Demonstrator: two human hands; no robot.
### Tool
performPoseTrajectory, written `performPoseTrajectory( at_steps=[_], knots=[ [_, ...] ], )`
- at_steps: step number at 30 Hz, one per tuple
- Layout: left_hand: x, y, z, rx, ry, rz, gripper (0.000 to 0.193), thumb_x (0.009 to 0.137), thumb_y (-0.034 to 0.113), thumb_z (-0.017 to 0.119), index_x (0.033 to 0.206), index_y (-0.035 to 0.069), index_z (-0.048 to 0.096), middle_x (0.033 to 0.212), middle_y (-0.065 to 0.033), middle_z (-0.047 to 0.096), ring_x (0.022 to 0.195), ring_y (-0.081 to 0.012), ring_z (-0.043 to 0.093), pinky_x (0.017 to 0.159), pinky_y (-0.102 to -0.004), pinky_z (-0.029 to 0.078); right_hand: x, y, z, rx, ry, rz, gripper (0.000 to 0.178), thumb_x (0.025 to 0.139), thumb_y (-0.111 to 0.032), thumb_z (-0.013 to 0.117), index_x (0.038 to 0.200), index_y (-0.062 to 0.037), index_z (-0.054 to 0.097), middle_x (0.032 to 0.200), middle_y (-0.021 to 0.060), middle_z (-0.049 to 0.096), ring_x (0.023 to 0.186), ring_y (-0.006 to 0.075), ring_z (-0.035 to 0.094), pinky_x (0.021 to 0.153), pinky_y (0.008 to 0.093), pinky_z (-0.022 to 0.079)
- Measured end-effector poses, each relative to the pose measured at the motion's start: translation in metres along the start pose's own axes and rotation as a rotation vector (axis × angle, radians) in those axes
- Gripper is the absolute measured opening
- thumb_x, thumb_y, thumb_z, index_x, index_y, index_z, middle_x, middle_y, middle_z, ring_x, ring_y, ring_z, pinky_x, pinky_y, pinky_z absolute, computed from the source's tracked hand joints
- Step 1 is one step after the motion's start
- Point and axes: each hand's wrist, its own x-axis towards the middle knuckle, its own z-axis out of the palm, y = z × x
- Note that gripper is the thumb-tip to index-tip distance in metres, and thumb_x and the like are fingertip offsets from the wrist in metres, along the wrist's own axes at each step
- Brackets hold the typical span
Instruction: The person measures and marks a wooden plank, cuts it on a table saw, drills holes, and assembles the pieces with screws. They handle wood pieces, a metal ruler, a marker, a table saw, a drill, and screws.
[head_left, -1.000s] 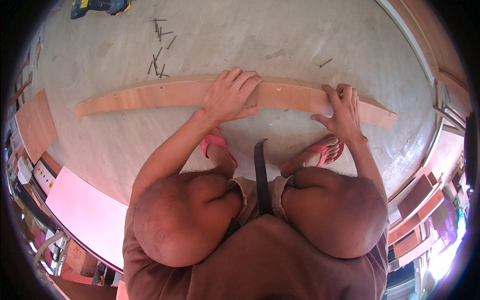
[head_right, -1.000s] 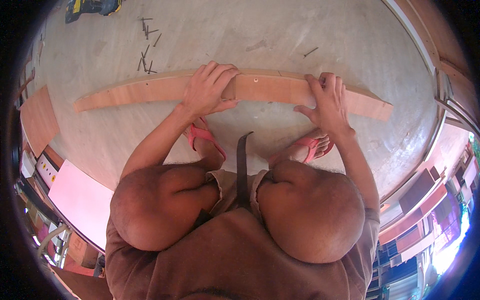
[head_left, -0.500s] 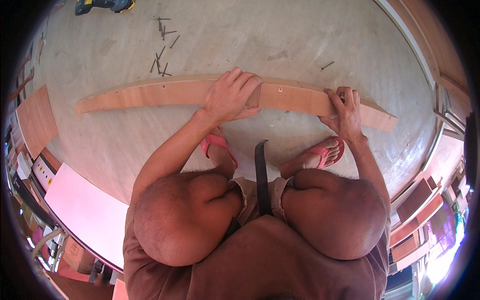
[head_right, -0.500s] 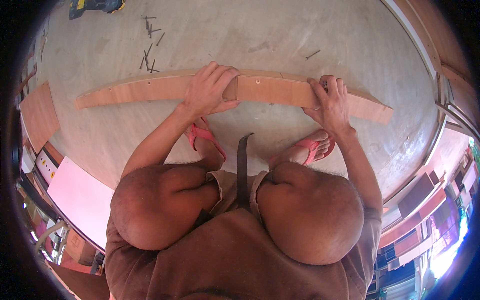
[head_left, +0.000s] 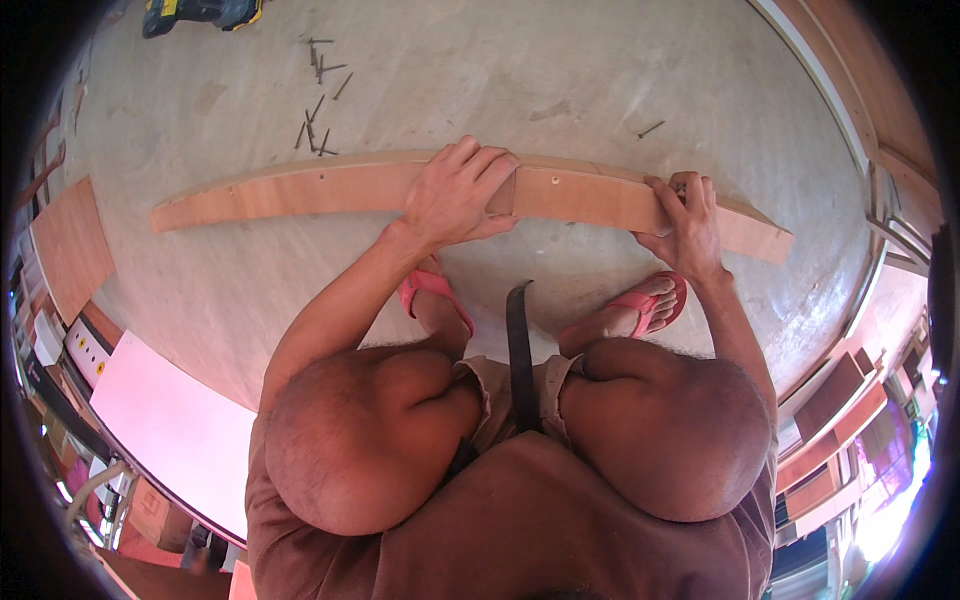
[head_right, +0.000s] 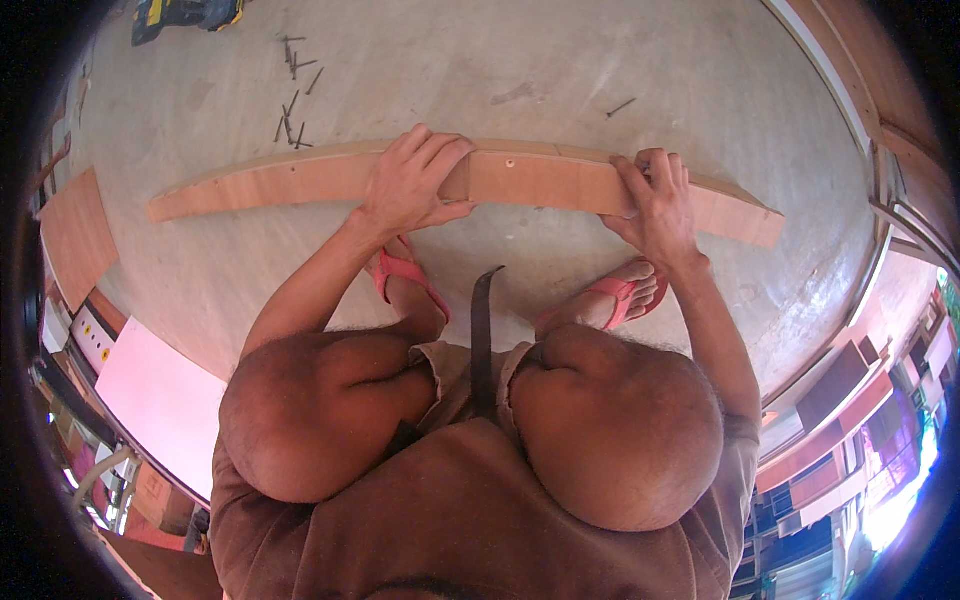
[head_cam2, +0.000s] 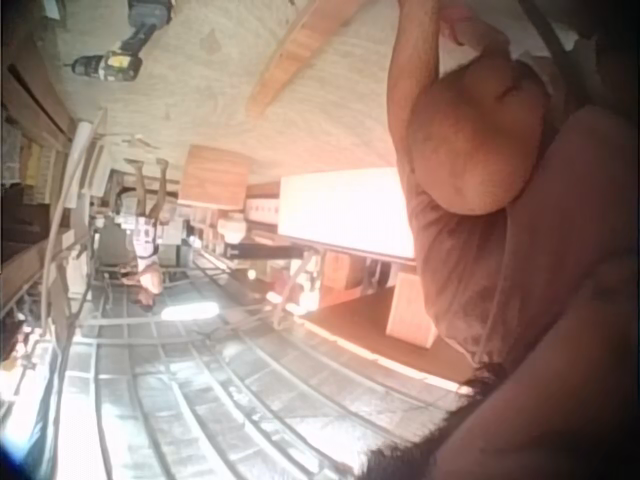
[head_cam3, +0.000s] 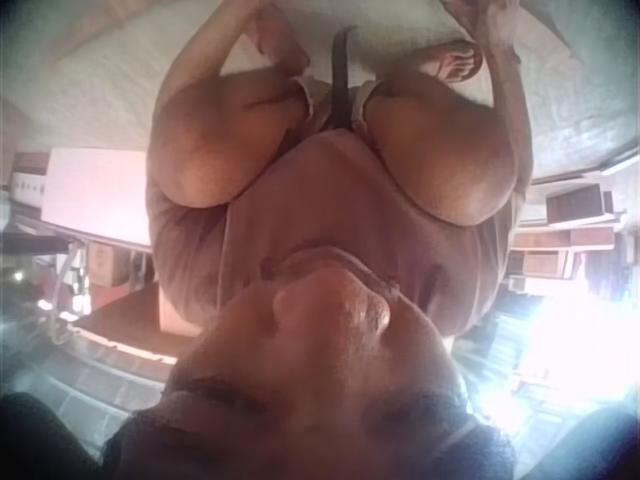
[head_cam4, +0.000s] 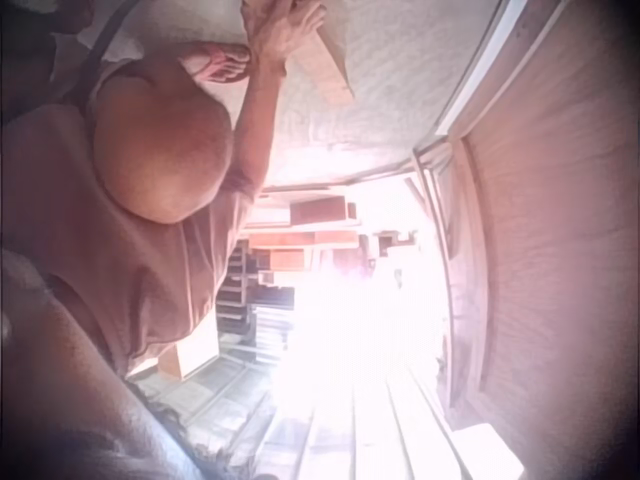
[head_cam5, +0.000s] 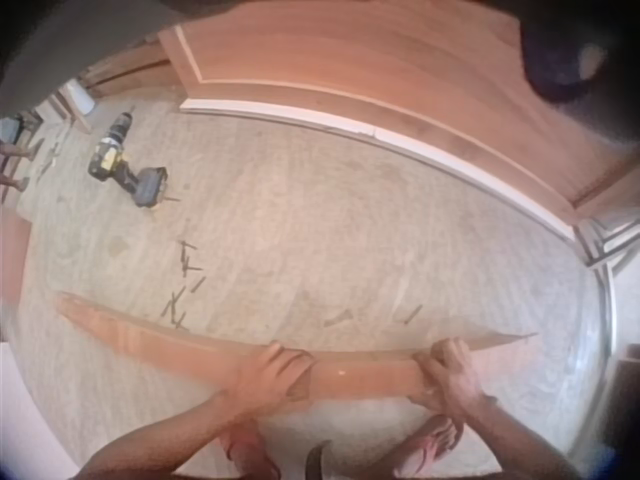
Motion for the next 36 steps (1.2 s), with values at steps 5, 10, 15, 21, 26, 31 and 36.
performPoseTrajectory(
  at_steps=[5, 10, 15, 21, 26, 31, 36],
  knots=[
    [0.0023, 0.002, 0.0005, 0.027, -0.033, -0.009, 0.07, 0.068, 0.042, 0.089, 0.126, 0.013, 0.064, 0.114, -0.0039, 0.062, 0.103, -0.0273, 0.057, 0.089, -0.0408, 0.055, -0.0015, -0.0006, 0.0019, -0.012, 0.016, 0.006, 0.079, 0.059, -0.018, 0.093, 0.133, -0.0118, 0.068, 0.119, 0.0114, 0.053, 0.108, 0.0337, 0.053, 0.095, 0.0479, 0.049],
    [0.0044, 0.0035, -0.0029, 0.022, -0.048, -0.016, 0.066, 0.07, 0.04, 0.088, 0.126, 0.015, 0.065, 0.112, -0.0036, 0.061, 0.101, -0.0275, 0.056, 0.087, -0.0411, 0.055, -0.0017, -0.0034, 0.001, -0.032, 0.05, -0.001, 0.077, 0.062, -0.017, 0.093, 0.135, -0.0137, 0.069, 0.122, 0.0108, 0.054, 0.108, 0.0343, 0.053, 0.096, 0.0479, 0.05],
    [0.0047, 0.0041, -0.0034, 0.021, -0.039, -0.012, 0.067, 0.068, 0.039, 0.089, 0.126, 0.014, 0.066, 0.112, -0.0032, 0.06, 0.102, -0.0275, 0.056, 0.087, -0.0407, 0.054, -0.0021, -0.0032, 0.0018, -0.03, 0.035, -0.001, 0.077, 0.062, -0.018, 0.091, 0.135, -0.0134, 0.068, 0.125, 0.0103, 0.057, 0.11, 0.0344, 0.053, 0.098, 0.0479, 0.049],
    [0.0032, 0.0034, -0.003, 0.017, -0.05, -0.021, 0.072, 0.064, 0.038, 0.09, 0.127, 0.014, 0.065, 0.114, -0.003, 0.06, 0.103, -0.027, 0.056, 0.088, -0.0401, 0.054, -0.0028, -0.0024, 0.0005, -0.012, 0.015, 0.008, 0.078, 0.061, -0.017, 0.09, 0.135, -0.0135, 0.067, 0.126, 0.0107, 0.057, 0.111, 0.0346, 0.053, 0.099, 0.047, 0.048],
    [0.0039, 0.0036, -0.0021, -0.008, -0.019, -0.012, 0.073, 0.062, 0.034, 0.09, 0.127, 0.013, 0.065, 0.111, -0.0048, 0.06, 0.1, -0.0288, 0.056, 0.086, -0.0416, 0.053, -0.0019, -0.0048, -0.0012, 0.007, 0.018, 0.019, 0.077, 0.062, -0.017, 0.09, 0.135, -0.0129, 0.068, 0.125, 0.0105, 0.058, 0.11, 0.0344, 0.053, 0.099, 0.0472, 0.048],
    [0.0043, 0.0038, -0.0026, -0.015, -0.017, -0.015, 0.075, 0.061, 0.033, 0.091, 0.127, 0.012, 0.065, 0.11, -0.0054, 0.06, 0.1, -0.029, 0.056, 0.087, -0.0418, 0.053, -0.0014, -0.006, -0.0021, 0.021, 0.002, 0.04, 0.075, 0.062, -0.016, 0.091, 0.133, -0.0115, 0.07, 0.119, 0.0097, 0.06, 0.109, 0.0335, 0.052, 0.097, 0.0471, 0.049],
    [0.004, 0.0043, -0.0038, -0.014, -0.022, -0.017, 0.074, 0.06, 0.032, 0.091, 0.127, 0.012, 0.065, 0.11, -0.0055, 0.06, 0.099, -0.0289, 0.056, 0.086, -0.0418, 0.053, -0.0017, -0.0058, -0.0018, 0.035, 0.014, 0.026, 0.076, 0.061, -0.016, 0.091, 0.134, -0.0114, 0.07, 0.116, 0.0098, 0.058, 0.106, 0.033, 0.052, 0.095, 0.0459, 0.049]
  ],
)
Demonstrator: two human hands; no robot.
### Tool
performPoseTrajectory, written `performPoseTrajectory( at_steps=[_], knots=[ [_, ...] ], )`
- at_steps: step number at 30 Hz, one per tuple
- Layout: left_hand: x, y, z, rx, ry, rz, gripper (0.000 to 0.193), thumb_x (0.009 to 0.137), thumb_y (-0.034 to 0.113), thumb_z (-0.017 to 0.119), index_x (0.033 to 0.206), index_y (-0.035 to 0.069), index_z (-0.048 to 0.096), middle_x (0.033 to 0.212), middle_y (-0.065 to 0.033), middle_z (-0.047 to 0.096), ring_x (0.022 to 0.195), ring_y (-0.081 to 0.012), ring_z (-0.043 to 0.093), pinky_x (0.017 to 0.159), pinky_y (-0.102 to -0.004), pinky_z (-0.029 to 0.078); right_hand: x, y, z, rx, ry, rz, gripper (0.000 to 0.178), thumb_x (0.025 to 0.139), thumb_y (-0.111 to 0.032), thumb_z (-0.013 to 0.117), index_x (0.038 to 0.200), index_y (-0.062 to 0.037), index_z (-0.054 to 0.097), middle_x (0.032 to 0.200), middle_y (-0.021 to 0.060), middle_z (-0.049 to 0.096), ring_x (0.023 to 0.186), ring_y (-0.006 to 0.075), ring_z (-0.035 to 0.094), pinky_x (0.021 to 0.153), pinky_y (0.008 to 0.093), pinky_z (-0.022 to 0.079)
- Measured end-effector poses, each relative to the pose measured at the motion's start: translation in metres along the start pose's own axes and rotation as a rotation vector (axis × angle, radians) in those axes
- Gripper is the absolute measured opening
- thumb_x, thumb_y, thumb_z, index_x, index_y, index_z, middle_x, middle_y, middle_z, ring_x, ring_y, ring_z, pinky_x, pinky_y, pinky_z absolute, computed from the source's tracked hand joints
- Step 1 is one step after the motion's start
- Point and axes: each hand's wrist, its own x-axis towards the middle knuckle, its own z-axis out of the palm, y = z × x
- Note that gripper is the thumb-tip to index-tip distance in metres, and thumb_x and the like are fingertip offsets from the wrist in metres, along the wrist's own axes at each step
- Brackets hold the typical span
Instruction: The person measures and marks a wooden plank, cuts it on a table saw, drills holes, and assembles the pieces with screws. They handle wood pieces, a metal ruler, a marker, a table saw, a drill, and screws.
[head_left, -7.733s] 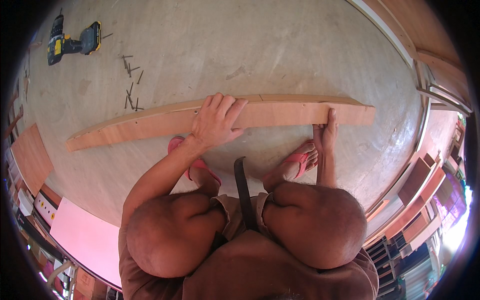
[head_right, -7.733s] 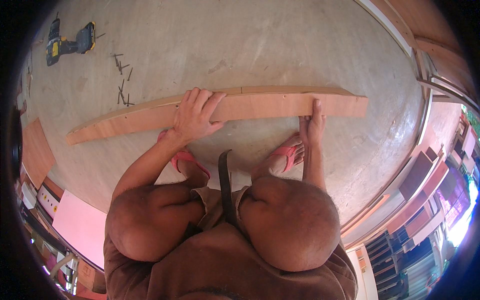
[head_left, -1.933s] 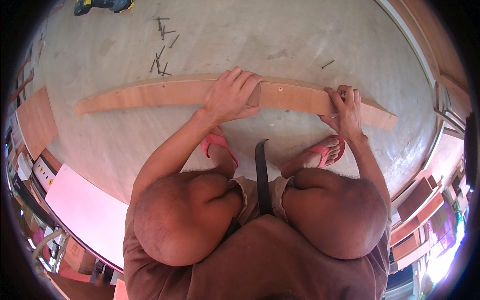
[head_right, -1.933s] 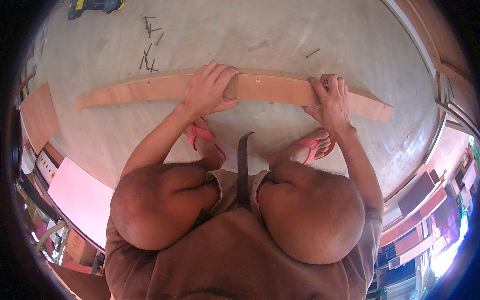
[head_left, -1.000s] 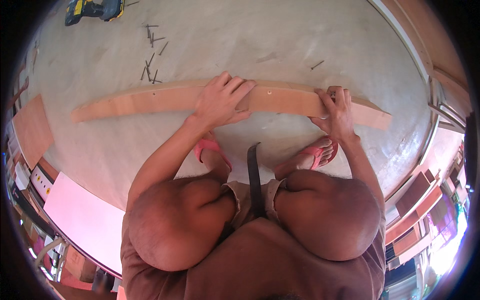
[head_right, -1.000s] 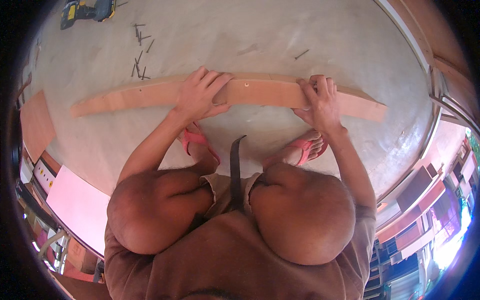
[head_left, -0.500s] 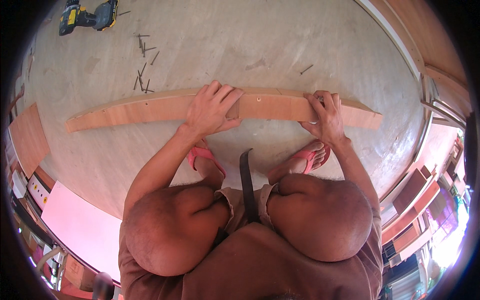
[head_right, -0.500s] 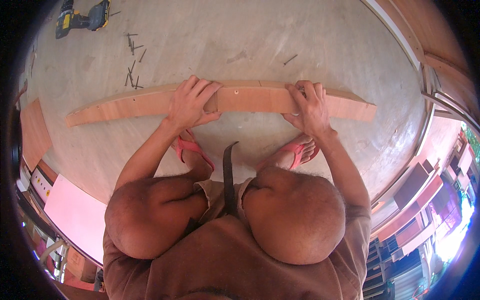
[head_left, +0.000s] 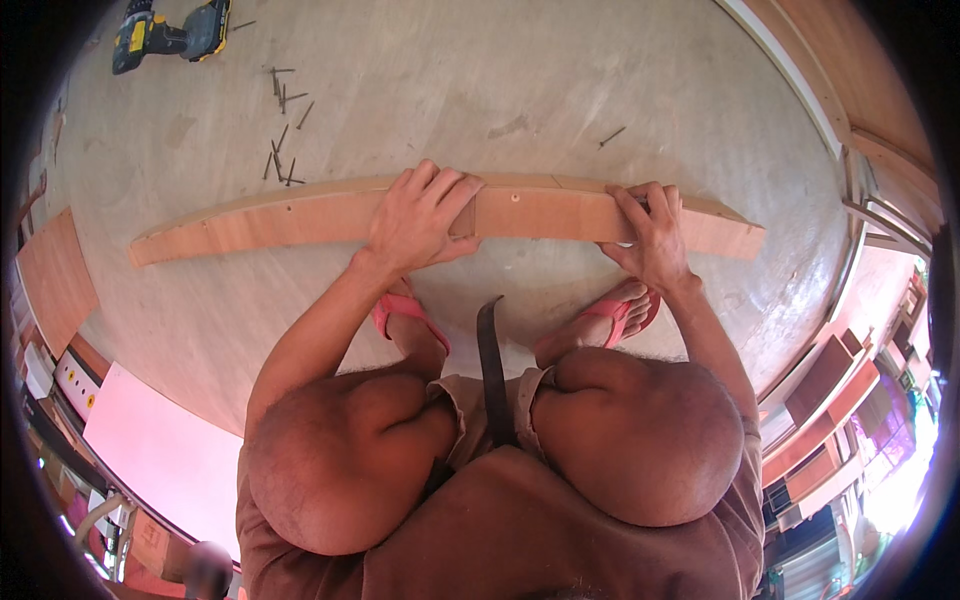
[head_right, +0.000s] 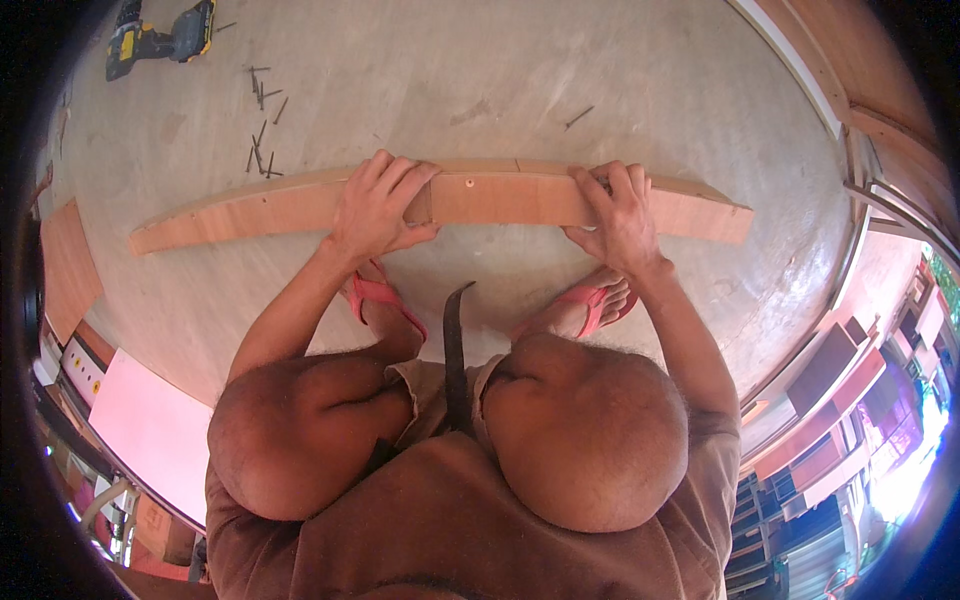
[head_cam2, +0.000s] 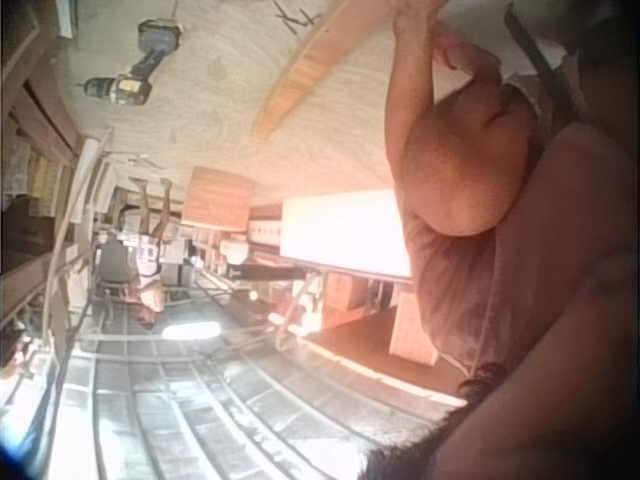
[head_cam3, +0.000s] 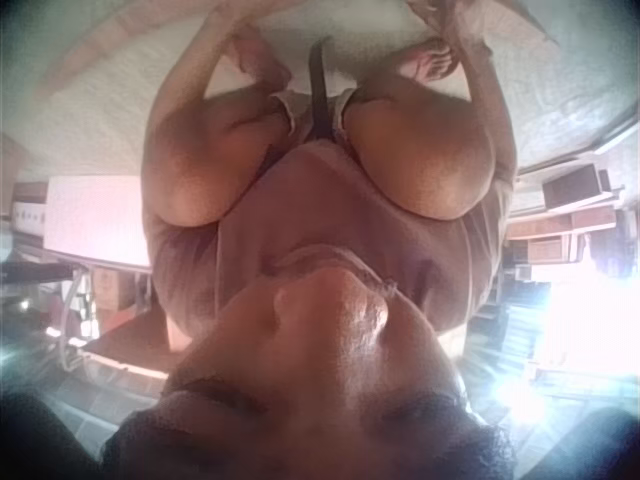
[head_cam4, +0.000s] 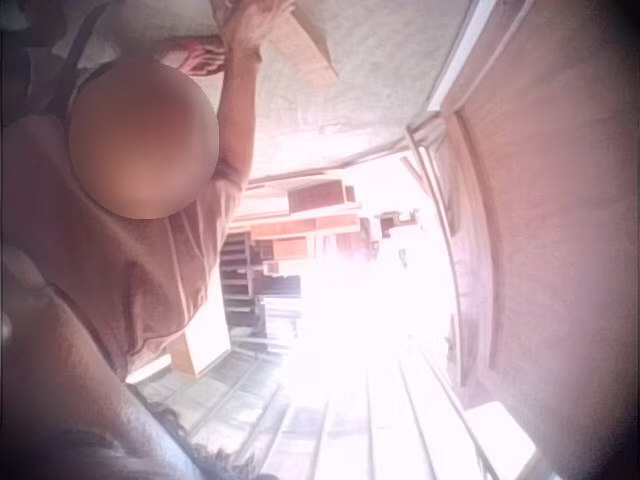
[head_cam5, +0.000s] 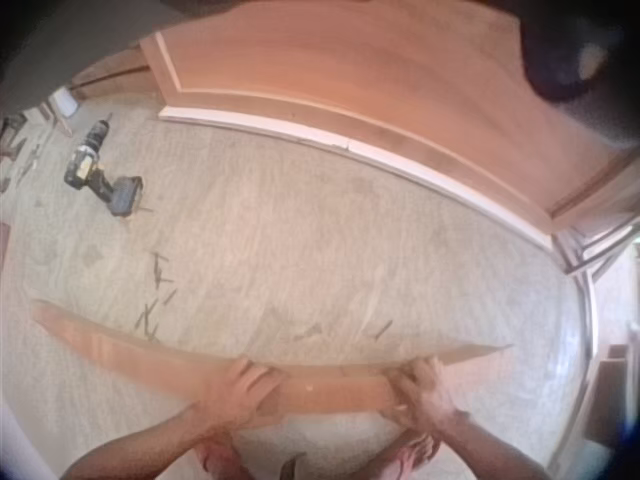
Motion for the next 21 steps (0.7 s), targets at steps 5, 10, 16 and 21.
performPoseTrajectory(
  at_steps=[5, 10, 16, 21],
  knots=[
    [0.0006, 0.0002, -0.0002, -0.01, -0.002, -0.005, 0.073, 0.061, 0.031, 0.091, 0.126, 0.011, 0.066, 0.109, -0.0057, 0.06, 0.099, -0.0288, 0.056, 0.086, -0.0419, 0.053, 0.0003, 0.0017, 0.0007, -0.011, 0.003, -0.012, 0.076, 0.062, -0.015, 0.091, 0.134, -0.0108, 0.07, 0.115, 0.0101, 0.058, 0.106, 0.0329, 0.052, 0.095, 0.046, 0.049],
    [0.0012, 0.0003, -0.0001, -0.016, -0.003, -0.009, 0.073, 0.061, 0.032, 0.091, 0.126, 0.012, 0.066, 0.109, -0.0055, 0.06, 0.099, -0.0285, 0.056, 0.086, -0.0415, 0.053, -0.0002, 0.002, 0.0007, -0.003, -0.007, -0.012, 0.077, 0.062, -0.016, 0.089, 0.136, -0.0116, 0.067, 0.115, 0.0099, 0.056, 0.106, 0.0328, 0.052, 0.097, 0.0458, 0.047],
    [0.0007, 0.0007, 0.0006, 0.018, -0.027, -0.015, 0.073, 0.063, 0.035, 0.09, 0.127, 0.012, 0.064, 0.111, -0.0056, 0.061, 0.1, -0.0287, 0.056, 0.088, -0.0421, 0.053, -0.0001, 0.0018, 0.0014, -0.018, -0.019, -0.001, 0.076, 0.064, -0.017, 0.091, 0.136, -0.013, 0.068, 0.118, 0.0104, 0.058, 0.109, 0.0337, 0.052, 0.097, 0.0478, 0.047],
    [0.0003, 0.0012, -0.0011, 0.022, -0.044, -0.01, 0.073, 0.064, 0.034, 0.09, 0.128, 0.011, 0.063, 0.114, -0.0061, 0.062, 0.103, -0.0294, 0.056, 0.09, -0.0424, 0.053, -0.0003, 0.0024, 0.0047, -0.024, -0.003, -0.003, 0.076, 0.063, -0.018, 0.091, 0.136, -0.0133, 0.068, 0.118, 0.0102, 0.057, 0.109, 0.0338, 0.051, 0.097, 0.0478, 0.046]
  ],
)
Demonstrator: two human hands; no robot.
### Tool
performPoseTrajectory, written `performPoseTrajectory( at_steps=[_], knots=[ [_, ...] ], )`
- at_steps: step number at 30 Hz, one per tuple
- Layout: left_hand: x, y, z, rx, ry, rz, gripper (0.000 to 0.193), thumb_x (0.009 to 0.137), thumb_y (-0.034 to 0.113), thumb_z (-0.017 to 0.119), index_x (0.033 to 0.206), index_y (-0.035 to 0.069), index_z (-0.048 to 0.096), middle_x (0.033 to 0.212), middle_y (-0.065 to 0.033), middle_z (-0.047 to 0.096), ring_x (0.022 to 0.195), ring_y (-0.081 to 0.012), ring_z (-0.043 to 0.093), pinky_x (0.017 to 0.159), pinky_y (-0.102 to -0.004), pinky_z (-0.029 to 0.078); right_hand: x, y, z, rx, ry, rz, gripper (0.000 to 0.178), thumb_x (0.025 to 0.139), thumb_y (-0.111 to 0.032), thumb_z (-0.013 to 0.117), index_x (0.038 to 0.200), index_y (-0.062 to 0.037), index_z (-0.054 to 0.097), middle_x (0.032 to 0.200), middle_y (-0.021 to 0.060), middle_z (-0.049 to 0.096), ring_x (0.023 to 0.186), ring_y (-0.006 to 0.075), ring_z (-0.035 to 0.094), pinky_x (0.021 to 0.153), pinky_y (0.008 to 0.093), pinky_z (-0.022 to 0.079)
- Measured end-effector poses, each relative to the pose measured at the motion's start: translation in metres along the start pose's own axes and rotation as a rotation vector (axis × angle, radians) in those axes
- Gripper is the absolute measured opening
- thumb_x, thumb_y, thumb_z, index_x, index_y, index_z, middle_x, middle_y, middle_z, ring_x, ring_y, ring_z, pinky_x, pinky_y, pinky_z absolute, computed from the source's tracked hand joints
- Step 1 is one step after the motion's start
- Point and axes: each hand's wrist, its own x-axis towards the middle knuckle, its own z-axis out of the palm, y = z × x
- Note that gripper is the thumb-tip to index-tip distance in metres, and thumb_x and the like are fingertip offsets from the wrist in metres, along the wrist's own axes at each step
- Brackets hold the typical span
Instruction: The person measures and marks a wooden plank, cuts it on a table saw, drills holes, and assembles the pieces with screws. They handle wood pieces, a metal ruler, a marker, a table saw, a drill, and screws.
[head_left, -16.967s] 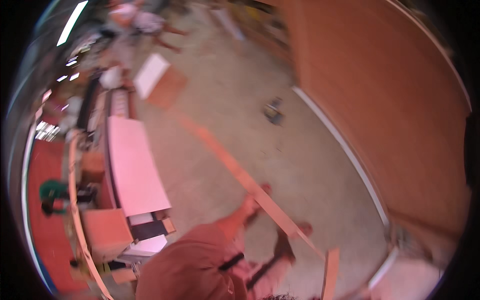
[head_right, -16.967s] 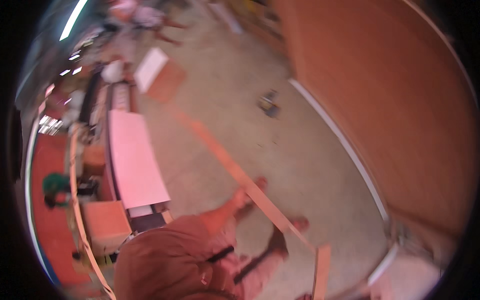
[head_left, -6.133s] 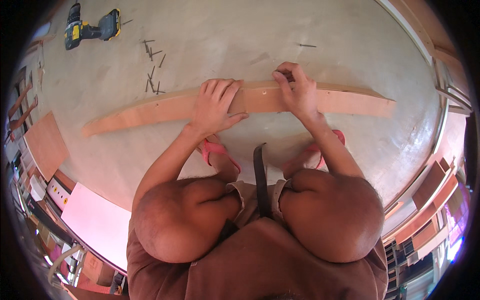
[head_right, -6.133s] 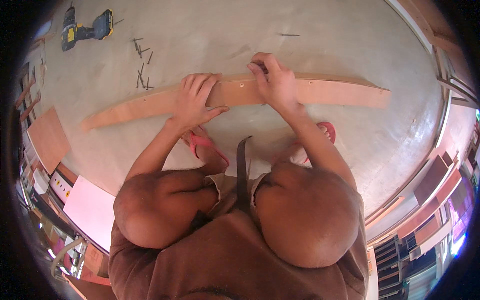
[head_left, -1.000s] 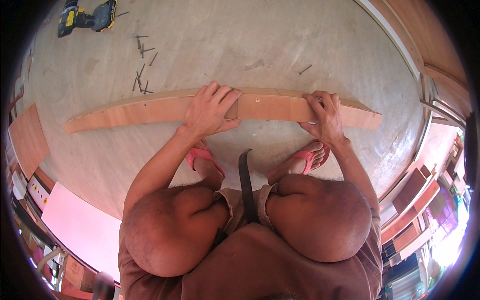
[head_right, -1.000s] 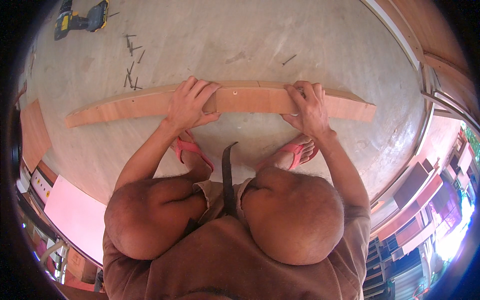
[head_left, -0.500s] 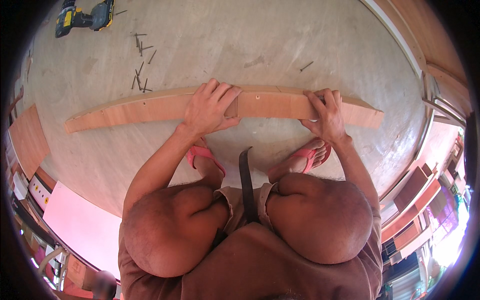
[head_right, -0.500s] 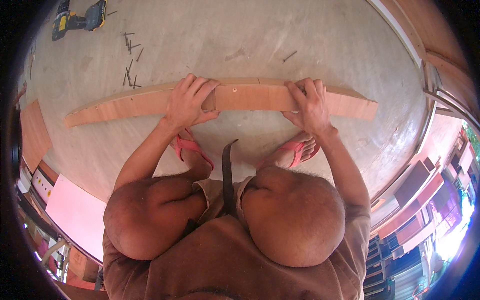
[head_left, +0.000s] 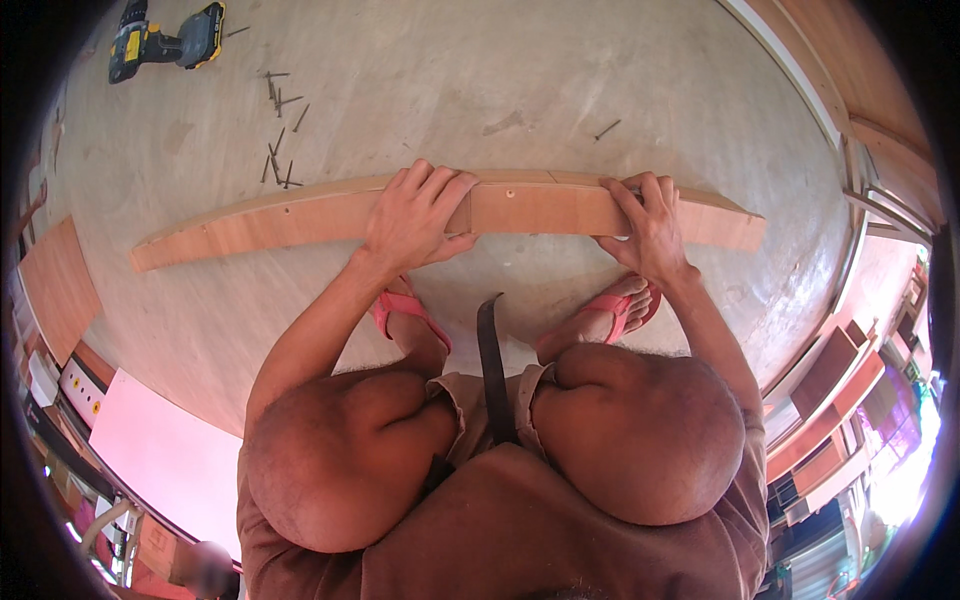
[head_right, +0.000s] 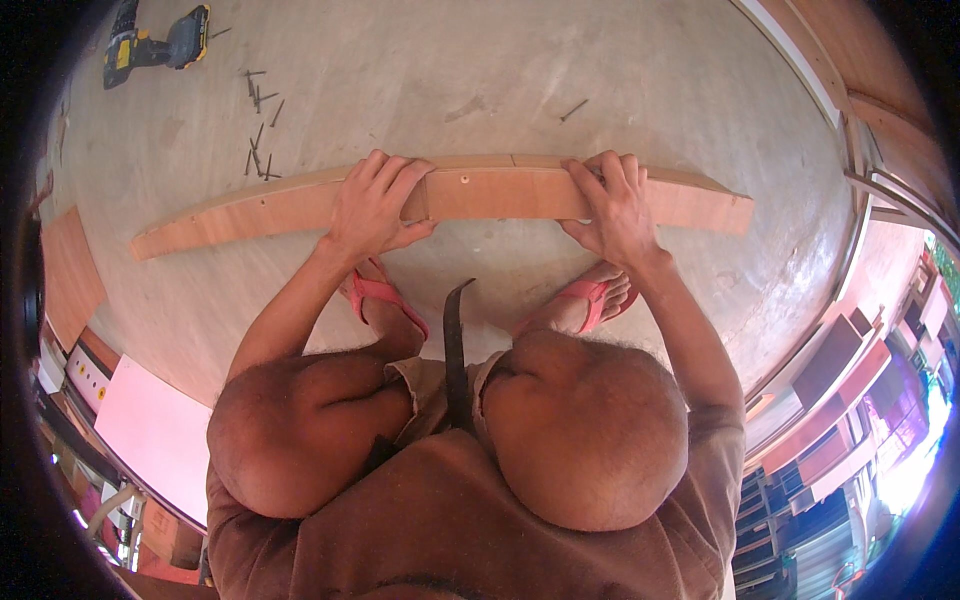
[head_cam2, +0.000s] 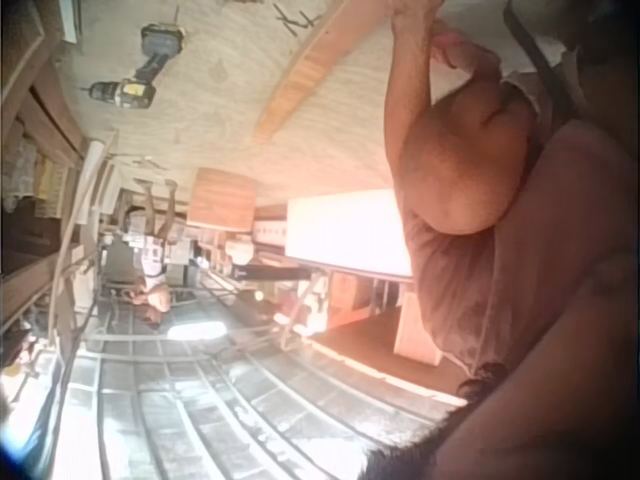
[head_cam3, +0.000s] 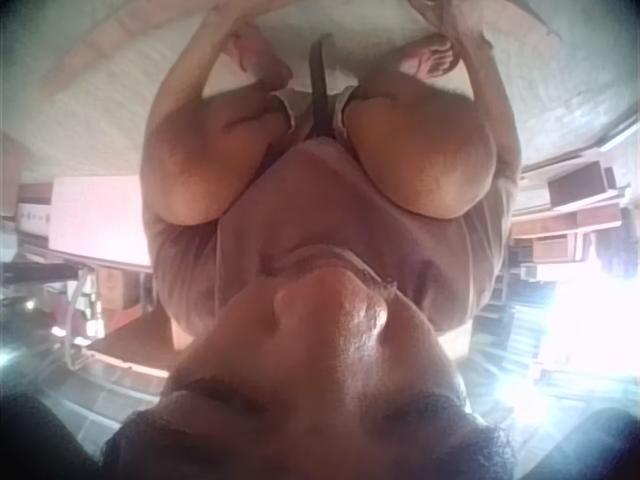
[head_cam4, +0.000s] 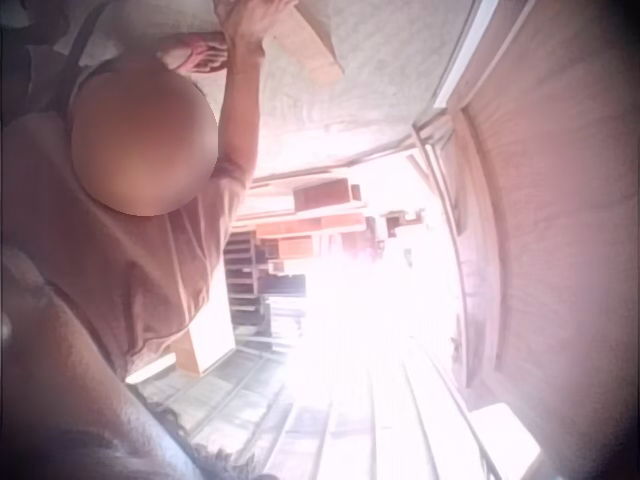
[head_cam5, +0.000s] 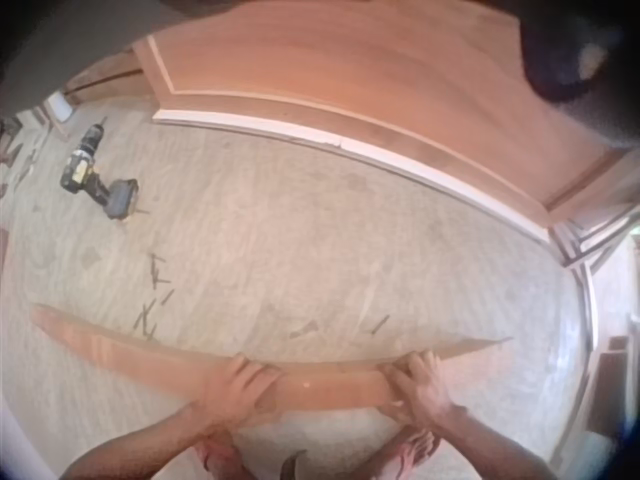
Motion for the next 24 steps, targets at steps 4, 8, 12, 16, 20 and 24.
performPoseTrajectory(
  at_steps=[4, 8, 12, 16, 20, 24],
  knots=[
    [-0.001, 0.0002, -0.0012, -0.005, 0.021, 0.013, 0.075, 0.064, 0.033, 0.093, 0.128, 0.008, 0.061, 0.12, -0.0069, 0.064, 0.105, -0.0306, 0.059, 0.091, -0.0425, 0.053, 0.0001, 0.0015, 0.0023, 0.011, 0.0, 0.001, 0.077, 0.063, -0.018, 0.092, 0.136, -0.0137, 0.069, 0.117, 0.01, 0.057, 0.109, 0.0336, 0.051, 0.097, 0.0477, 0.045],
    [-0.0007, -0.0008, -0.0002, -0.073, 0.076, -0.003, 0.078, 0.063, 0.033, 0.096, 0.126, 0.006, 0.059, 0.128, -0.0078, 0.064, 0.105, -0.0303, 0.061, 0.091, -0.0423, 0.054, 0.0005, 0.0023, 0.0025, -0.029, -0.002, -0.02, 0.078, 0.061, -0.019, 0.09, 0.136, -0.0134, 0.067, 0.116, 0.0109, 0.053, 0.108, 0.034, 0.051, 0.095, 0.0474, 0.045],
    [-0.0005, -0.0014, 0.0, -0.066, 0.079, 0.007, 0.078, 0.063, 0.033, 0.096, 0.126, 0.006, 0.059, 0.13, -0.0074, 0.064, 0.105, -0.0295, 0.062, 0.092, -0.042, 0.054, 0.0007, 0.0014, 0.0021, -0.026, -0.005, -0.012, 0.078, 0.061, -0.02, 0.089, 0.136, -0.0135, 0.067, 0.116, 0.0113, 0.053, 0.108, 0.0339, 0.05, 0.095, 0.0475, 0.045],
    [-0.0013, 0.0004, -0.0002, -0.042, 0.064, 0.003, 0.078, 0.062, 0.032, 0.095, 0.127, 0.007, 0.061, 0.13, -0.006, 0.064, 0.106, -0.0291, 0.061, 0.092, -0.0414, 0.054, 0.001, 0.0007, 0.0016, -0.03, -0.004, -0.014, 0.078, 0.062, -0.019, 0.089, 0.136, -0.0133, 0.067, 0.115, 0.0118, 0.052, 0.108, 0.034, 0.05, 0.095, 0.0473, 0.045],
    [-0.0023, 0.0, 0.0008, -0.041, 0.066, 0.017, 0.078, 0.061, 0.032, 0.095, 0.127, 0.007, 0.062, 0.13, -0.0053, 0.064, 0.107, -0.0282, 0.061, 0.092, -0.0409, 0.053, 0.0019, 0.0013, 0.0013, -0.025, -0.001, -0.021, 0.076, 0.064, -0.021, 0.091, 0.136, -0.0127, 0.068, 0.114, 0.0104, 0.055, 0.107, 0.033, 0.051, 0.095, 0.0475, 0.045],
    [-0.0022, -0.0016, 0.0019, -0.048, 0.075, 0.031, 0.079, 0.062, 0.033, 0.095, 0.128, 0.007, 0.062, 0.129, -0.0059, 0.064, 0.107, -0.0281, 0.06, 0.093, -0.0415, 0.052, 0.0027, 0.002, 0.0022, -0.008, 0.0, -0.039, 0.078, 0.061, -0.019, 0.089, 0.136, -0.0118, 0.067, 0.113, 0.0106, 0.052, 0.107, 0.0328, 0.05, 0.095, 0.0474, 0.045]
  ],
)
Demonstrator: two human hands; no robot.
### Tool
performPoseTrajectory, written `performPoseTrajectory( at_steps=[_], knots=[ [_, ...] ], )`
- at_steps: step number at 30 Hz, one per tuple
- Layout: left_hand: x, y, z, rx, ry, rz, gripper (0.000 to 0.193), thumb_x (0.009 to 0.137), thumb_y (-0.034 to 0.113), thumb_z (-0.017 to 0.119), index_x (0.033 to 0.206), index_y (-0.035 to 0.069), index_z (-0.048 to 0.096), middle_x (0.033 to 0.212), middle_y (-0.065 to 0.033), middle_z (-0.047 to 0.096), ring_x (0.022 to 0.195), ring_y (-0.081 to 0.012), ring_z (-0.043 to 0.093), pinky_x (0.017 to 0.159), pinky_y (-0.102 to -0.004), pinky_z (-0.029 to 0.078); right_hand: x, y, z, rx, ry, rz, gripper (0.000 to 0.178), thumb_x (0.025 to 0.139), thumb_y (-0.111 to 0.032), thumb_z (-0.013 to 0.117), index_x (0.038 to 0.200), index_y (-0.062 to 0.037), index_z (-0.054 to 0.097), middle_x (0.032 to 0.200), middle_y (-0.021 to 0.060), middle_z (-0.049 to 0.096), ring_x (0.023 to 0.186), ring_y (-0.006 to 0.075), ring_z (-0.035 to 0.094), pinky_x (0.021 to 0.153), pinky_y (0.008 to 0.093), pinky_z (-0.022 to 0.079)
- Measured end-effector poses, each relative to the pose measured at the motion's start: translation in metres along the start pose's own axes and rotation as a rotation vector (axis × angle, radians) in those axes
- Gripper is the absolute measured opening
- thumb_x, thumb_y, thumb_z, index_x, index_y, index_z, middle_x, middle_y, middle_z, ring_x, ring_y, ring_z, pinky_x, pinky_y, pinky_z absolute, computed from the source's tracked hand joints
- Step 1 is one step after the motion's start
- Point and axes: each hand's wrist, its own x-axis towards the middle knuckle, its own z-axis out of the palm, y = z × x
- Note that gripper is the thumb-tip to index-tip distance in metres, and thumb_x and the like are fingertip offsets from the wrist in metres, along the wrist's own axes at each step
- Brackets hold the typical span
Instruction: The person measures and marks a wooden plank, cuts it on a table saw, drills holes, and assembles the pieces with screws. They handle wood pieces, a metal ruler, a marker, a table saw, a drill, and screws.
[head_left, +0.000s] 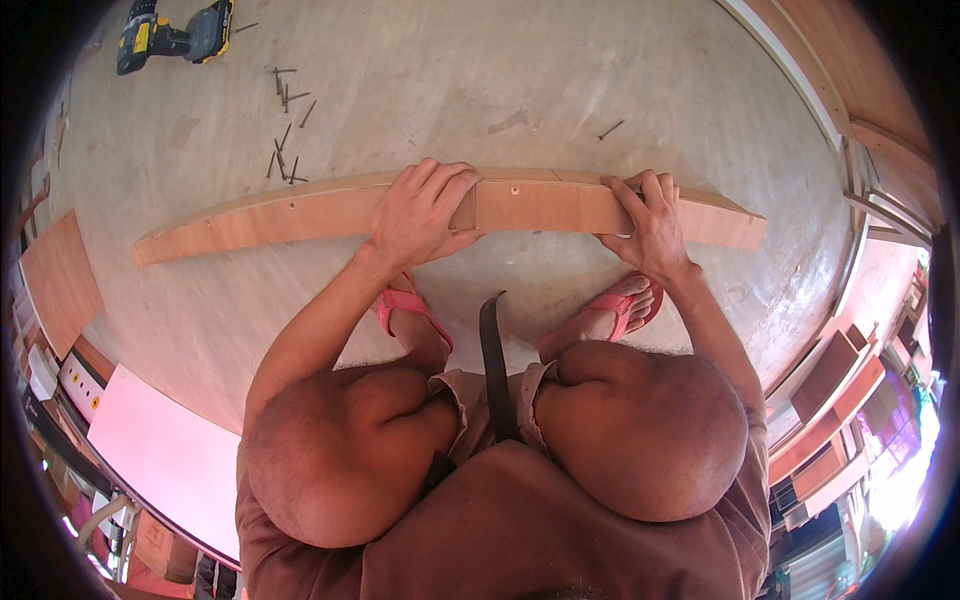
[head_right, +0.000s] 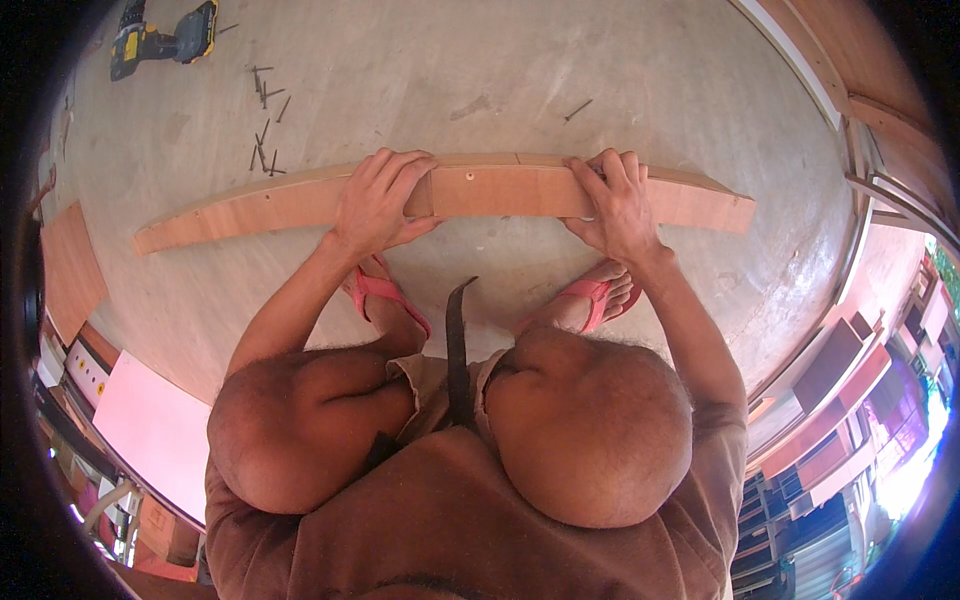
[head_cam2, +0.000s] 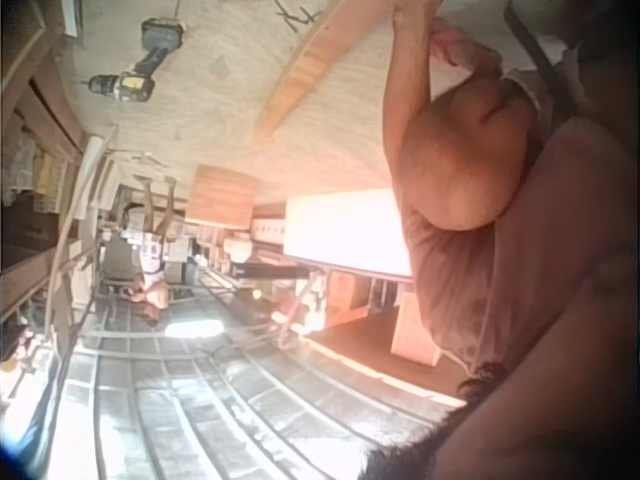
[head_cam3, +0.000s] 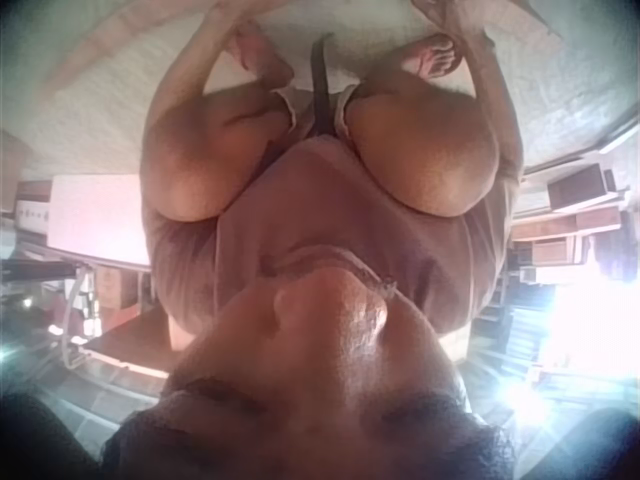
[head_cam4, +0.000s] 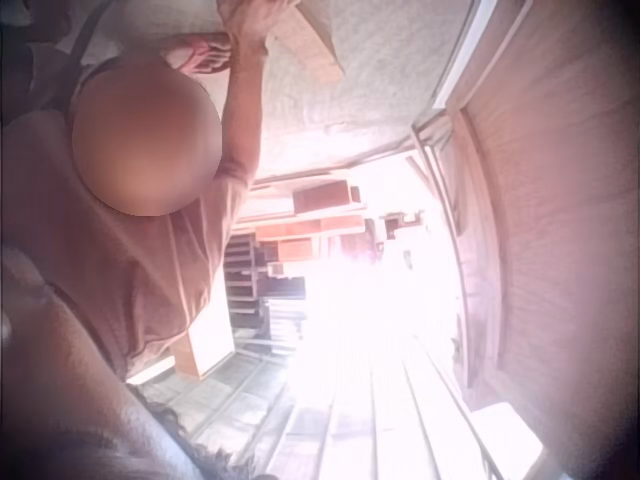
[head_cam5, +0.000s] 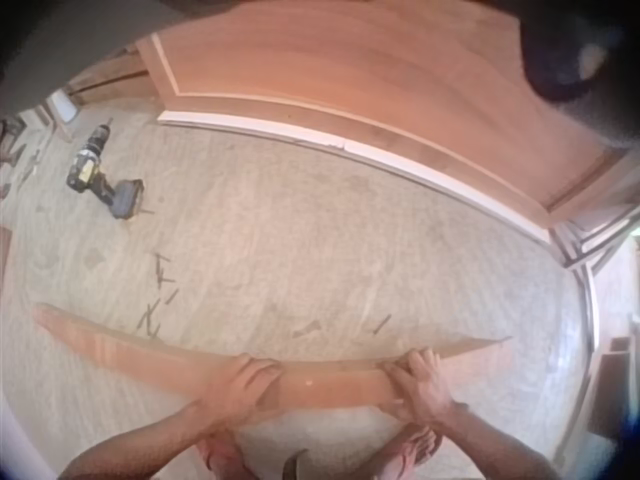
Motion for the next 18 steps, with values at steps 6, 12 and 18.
performPoseTrajectory(
  at_steps=[6, 12, 18],
  knots=[
    [0.0015, 0.0017, 0.0008, 0.026, -0.004, 0.013, 0.081, 0.063, 0.037, 0.095, 0.129, 0.005, 0.061, 0.129, -0.0068, 0.065, 0.106, -0.0291, 0.06, 0.091, -0.0422, 0.05, -0.0012, 0.0005, 0.0017, -0.005, 0.001, 0.0, 0.078, 0.061, -0.018, 0.089, 0.136, -0.011, 0.066, 0.113, 0.0106, 0.052, 0.107, 0.0331, 0.05, 0.095, 0.0473, 0.044],
    [0.0017, 0.0013, 0.0017, 0.03, -0.012, -0.004, 0.077, 0.064, 0.036, 0.094, 0.128, 0.006, 0.062, 0.127, -0.0056, 0.065, 0.106, -0.0281, 0.06, 0.09, -0.0416, 0.051, -0.0017, 0.0022, 0.0018, 0.002, -0.003, -0.004, 0.08, 0.06, -0.018, 0.09, 0.136, -0.0106, 0.066, 0.114, 0.0112, 0.052, 0.107, 0.0338, 0.05, 0.095, 0.0478, 0.044],
    [0.0017, 0.0, 0.0007, 0.022, -0.022, -0.017, 0.076, 0.061, 0.033, 0.094, 0.127, 0.01, 0.064, 0.126, -0.0032, 0.065, 0.105, -0.0275, 0.06, 0.09, -0.0415, 0.052, -0.0008, -0.0024, -0.0007, -0.009, -0.01, 0.023, 0.079, 0.063, -0.021, 0.092, 0.137, -0.0105, 0.066, 0.121, 0.0114, 0.054, 0.11, 0.0347, 0.051, 0.098, 0.0481, 0.044]
  ],
)
